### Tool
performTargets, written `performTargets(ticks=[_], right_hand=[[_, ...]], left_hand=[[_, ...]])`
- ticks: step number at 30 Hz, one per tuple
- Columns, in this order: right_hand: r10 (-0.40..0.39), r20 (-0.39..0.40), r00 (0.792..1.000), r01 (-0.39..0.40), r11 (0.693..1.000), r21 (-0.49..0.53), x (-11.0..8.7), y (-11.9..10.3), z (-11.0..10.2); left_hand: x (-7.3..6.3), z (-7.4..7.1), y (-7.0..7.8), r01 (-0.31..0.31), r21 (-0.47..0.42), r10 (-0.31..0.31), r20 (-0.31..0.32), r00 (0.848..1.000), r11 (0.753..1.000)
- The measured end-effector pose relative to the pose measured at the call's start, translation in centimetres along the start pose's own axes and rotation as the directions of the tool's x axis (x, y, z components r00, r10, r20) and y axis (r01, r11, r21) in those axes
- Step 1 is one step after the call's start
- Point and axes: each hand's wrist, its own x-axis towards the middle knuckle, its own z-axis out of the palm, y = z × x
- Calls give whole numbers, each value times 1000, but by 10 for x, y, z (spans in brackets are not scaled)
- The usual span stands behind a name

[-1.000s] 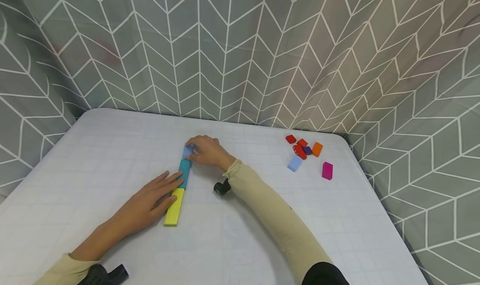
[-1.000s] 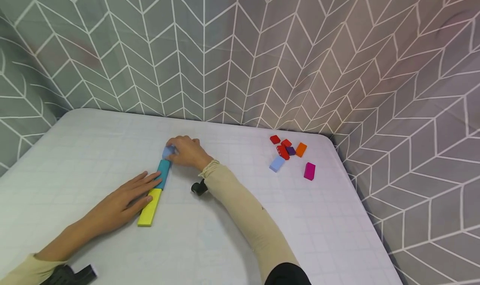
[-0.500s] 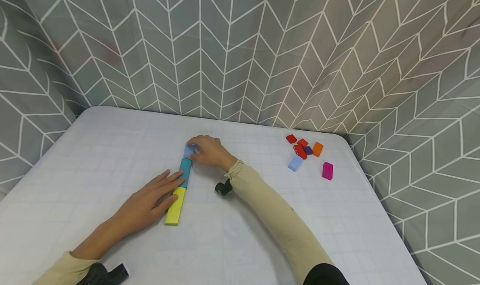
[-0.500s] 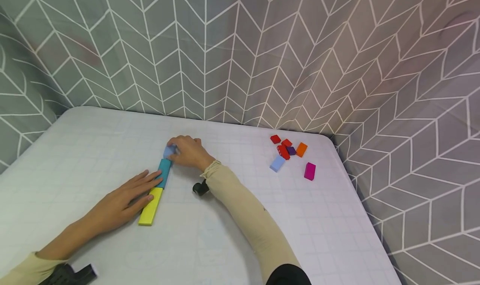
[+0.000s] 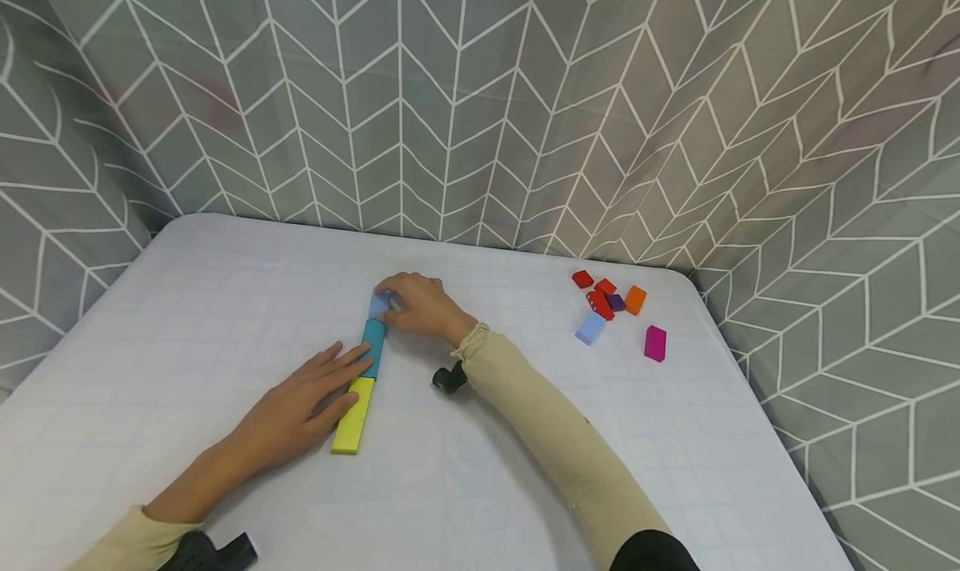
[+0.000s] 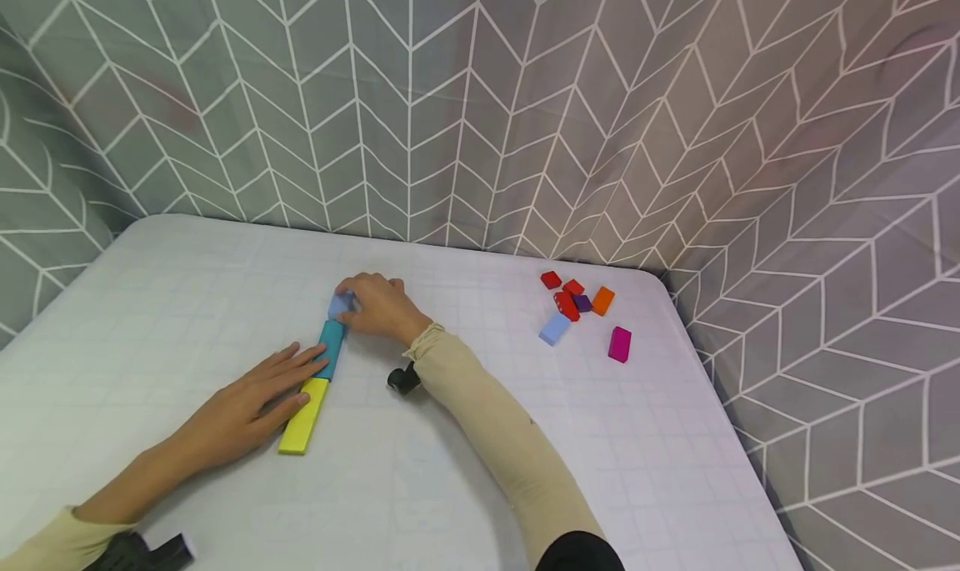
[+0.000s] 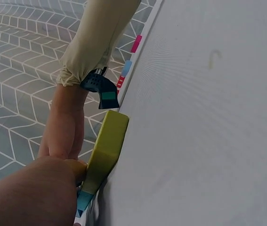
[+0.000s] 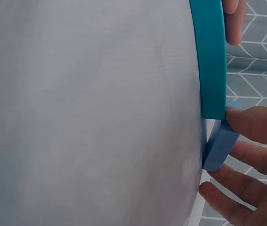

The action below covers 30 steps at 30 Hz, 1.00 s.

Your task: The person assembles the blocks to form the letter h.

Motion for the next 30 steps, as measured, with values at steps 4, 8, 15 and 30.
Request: performTargets(ticks=[4, 8, 15, 30], right_hand=[[2, 0, 1000, -2, 1000, -3, -2, 0, 1], [-3, -4, 1000, 3, 1000, -6, -3, 1, 4], [-3, -16, 1000, 3, 1000, -6, -5, 3, 7], [-57, -71, 996, 59, 998, 36, -15, 7, -6]], left_hand=[[0, 1, 1, 0, -4, 0, -4, 1000, 1000], [-1, 2, 2, -12, -5, 12, -14, 1000, 1000], [0, 3, 4, -19, -7, 19, -14, 1000, 1000], [1, 2, 1, -1, -3, 1, 0, 1000, 1000]])
